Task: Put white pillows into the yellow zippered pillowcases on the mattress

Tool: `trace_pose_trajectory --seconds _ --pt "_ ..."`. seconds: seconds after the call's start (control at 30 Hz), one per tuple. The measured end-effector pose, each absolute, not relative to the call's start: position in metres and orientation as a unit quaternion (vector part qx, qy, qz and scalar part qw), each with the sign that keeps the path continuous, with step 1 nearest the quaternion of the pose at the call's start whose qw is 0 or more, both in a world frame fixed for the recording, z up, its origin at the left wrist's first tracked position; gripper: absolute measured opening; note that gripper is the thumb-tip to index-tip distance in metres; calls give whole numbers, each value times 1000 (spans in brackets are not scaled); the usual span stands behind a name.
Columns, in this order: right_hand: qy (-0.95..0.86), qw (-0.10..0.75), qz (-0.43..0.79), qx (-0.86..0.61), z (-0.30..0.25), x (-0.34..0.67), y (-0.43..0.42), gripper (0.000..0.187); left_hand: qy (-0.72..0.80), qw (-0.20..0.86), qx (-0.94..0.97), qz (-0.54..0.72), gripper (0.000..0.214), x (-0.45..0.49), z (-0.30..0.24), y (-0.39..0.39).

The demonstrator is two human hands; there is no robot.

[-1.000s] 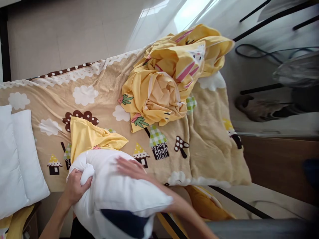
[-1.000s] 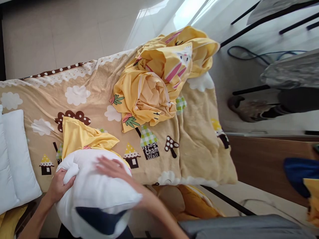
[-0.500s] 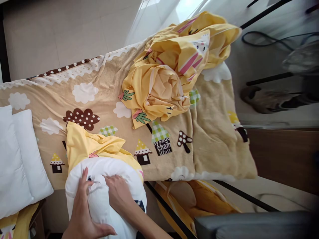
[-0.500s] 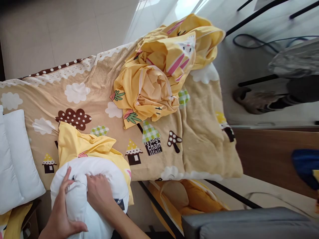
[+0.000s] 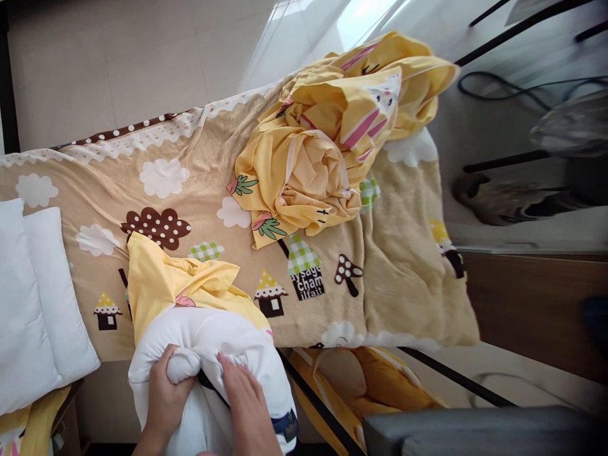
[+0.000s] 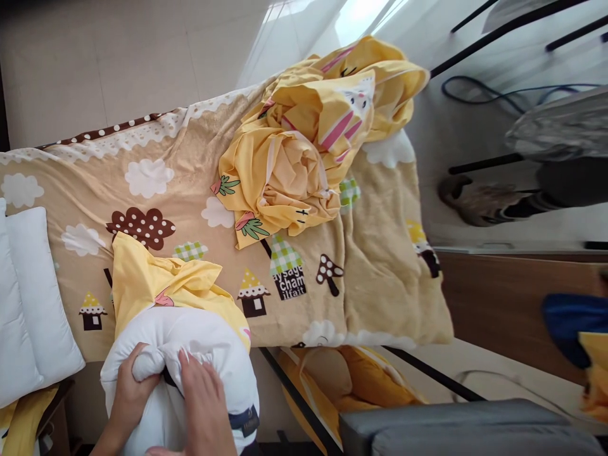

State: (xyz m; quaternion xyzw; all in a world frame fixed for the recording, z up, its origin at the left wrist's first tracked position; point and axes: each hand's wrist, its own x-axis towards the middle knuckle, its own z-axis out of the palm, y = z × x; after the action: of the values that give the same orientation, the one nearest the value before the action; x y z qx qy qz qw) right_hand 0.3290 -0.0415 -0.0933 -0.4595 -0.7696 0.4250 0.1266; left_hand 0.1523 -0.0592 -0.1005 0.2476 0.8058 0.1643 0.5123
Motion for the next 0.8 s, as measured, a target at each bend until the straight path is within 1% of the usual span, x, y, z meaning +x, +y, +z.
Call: trace_pose_trajectory --seconds 0.03,0.1,0.2,0.27,0.33,0.37,0.43,0.47,0.53,0.57,0.63,0.7,0.77,0.8 --pt "-781 110 414 -454 -95 323 -48 115 811 518 192 191 38 151 -103 -61" --pt "-789 71 412 -451 -99 309 -57 122 804 539 97 232 49 149 -106 -66" --pt "-764 -15 459 -454 -100 287 -56 125 777 577 20 251 50 147 -107 -74" --pt "-738 -70 497 -451 -99 274 -50 114 790 566 11 237 54 146 -107 -80" --pt "-718 -111 530 -436 -100 266 -42 96 805 552 31 216 60 144 -107 -84" --pt "-712 -125 544 -426 -102 263 -38 88 803 555 54 208 64 140 -107 -85" --pt "-700 -153 564 -410 -108 258 -29 77 787 577 113 188 68 127 -105 -81" --pt "-694 -167 571 -405 -111 255 -23 74 774 591 148 172 67 117 -105 -75" --pt "-681 -189 580 -405 -115 251 -9 67 752 601 231 141 55 93 -108 -57" --pt "-673 -196 585 -409 -115 249 -2 62 753 583 279 122 50 80 -113 -45" --pt "-651 -200 602 -417 -114 245 13 49 772 516 370 40 42 57 -132 -19" --pt "-619 -188 634 -425 -111 245 26 36 780 461 420 -61 34 44 -159 3" --pt "-585 -158 670 -429 -108 249 36 30 764 471 422 -123 21 42 -185 15" --pt "-573 -137 683 -432 -108 251 40 30 754 490 419 -125 12 44 -195 18"
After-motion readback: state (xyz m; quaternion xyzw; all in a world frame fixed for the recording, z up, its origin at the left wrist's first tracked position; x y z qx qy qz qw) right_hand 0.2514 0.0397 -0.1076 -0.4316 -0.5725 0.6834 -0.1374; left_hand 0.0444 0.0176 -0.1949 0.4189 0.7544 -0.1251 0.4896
